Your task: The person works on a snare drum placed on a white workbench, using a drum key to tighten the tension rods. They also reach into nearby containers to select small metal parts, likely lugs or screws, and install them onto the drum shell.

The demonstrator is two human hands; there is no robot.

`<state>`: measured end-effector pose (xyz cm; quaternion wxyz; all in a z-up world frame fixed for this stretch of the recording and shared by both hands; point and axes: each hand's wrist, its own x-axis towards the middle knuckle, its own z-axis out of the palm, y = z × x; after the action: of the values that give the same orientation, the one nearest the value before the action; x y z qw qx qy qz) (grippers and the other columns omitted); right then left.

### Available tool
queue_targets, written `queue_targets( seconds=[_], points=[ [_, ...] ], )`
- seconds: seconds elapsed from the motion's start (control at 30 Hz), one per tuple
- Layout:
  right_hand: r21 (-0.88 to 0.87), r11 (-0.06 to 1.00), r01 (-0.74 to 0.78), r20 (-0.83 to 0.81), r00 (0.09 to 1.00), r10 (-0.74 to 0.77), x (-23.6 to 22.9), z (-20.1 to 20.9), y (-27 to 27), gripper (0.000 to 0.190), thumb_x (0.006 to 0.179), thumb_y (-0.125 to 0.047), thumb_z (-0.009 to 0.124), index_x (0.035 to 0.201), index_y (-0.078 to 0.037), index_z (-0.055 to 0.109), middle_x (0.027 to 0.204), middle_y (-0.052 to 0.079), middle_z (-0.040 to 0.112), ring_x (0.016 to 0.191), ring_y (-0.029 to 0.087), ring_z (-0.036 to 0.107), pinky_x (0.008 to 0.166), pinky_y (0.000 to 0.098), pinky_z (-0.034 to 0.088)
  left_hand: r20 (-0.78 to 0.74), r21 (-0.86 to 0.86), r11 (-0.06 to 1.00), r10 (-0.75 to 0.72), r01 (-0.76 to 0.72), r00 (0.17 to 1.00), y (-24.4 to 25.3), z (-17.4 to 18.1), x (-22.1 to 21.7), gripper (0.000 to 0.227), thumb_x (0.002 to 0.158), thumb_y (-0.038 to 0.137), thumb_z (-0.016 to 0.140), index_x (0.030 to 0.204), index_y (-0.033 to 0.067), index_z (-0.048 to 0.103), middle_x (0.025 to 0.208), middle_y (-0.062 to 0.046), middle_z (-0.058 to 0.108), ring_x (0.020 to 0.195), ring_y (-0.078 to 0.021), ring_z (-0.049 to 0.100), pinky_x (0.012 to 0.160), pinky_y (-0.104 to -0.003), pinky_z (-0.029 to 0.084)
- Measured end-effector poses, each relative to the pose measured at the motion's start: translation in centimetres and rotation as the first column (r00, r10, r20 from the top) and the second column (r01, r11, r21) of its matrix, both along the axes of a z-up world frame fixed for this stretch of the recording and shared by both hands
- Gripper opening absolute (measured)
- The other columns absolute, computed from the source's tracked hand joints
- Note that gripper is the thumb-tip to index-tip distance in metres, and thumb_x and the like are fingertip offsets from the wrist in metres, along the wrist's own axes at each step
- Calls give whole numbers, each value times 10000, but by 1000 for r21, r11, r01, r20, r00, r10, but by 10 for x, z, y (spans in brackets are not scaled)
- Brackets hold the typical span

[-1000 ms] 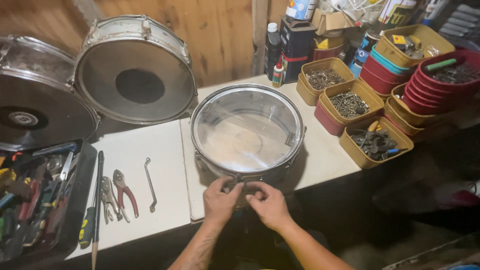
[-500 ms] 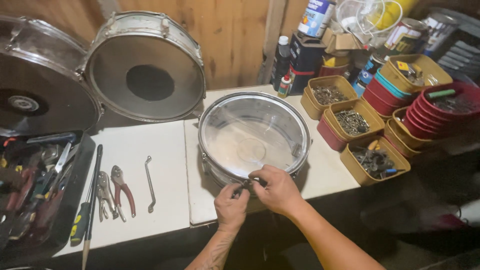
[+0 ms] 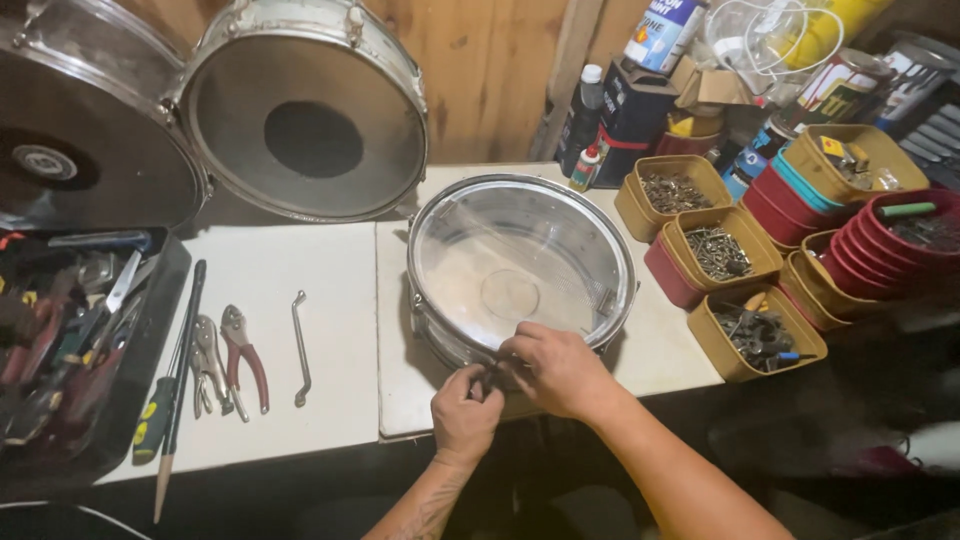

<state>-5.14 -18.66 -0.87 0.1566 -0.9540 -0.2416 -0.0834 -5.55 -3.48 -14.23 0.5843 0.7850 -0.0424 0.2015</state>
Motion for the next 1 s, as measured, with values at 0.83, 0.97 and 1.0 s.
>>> queue_targets(
  seconds=[0.83,0.97,1.0],
  points=[
    [-441,855,-271,72,939,335,30,7,9,258,972,-267,528,789,-88,551,729,95,525,464,280,545,400,453,426,174,-3,998,-55,56,983,0,20,-3,22,833,91,676,824,99,695,661,-25,606,604,-213,553,576,-373,459],
    [-458,872,-174,155,950,271,36,-10,9,380,1025,-341,563,747,-95,646,665,68,591,440,322,593,332,480,447,115,-6,998,-63,64,991,-1,17,-3,191,857,146,668,703,122,558,613,-32,511,584,-227,503,572,-396,421],
    [-457,872,-175,153,950,271,35,-13,8,380,1025,-341,563,747,-95,646,665,68,591,440,322,593,332,480,447,113,-6,998,-63,64,992,-1,16,-3,191,857,146,668,703,122,558,613,-32,511,584,-227,503,572,-396,421]
  ],
)
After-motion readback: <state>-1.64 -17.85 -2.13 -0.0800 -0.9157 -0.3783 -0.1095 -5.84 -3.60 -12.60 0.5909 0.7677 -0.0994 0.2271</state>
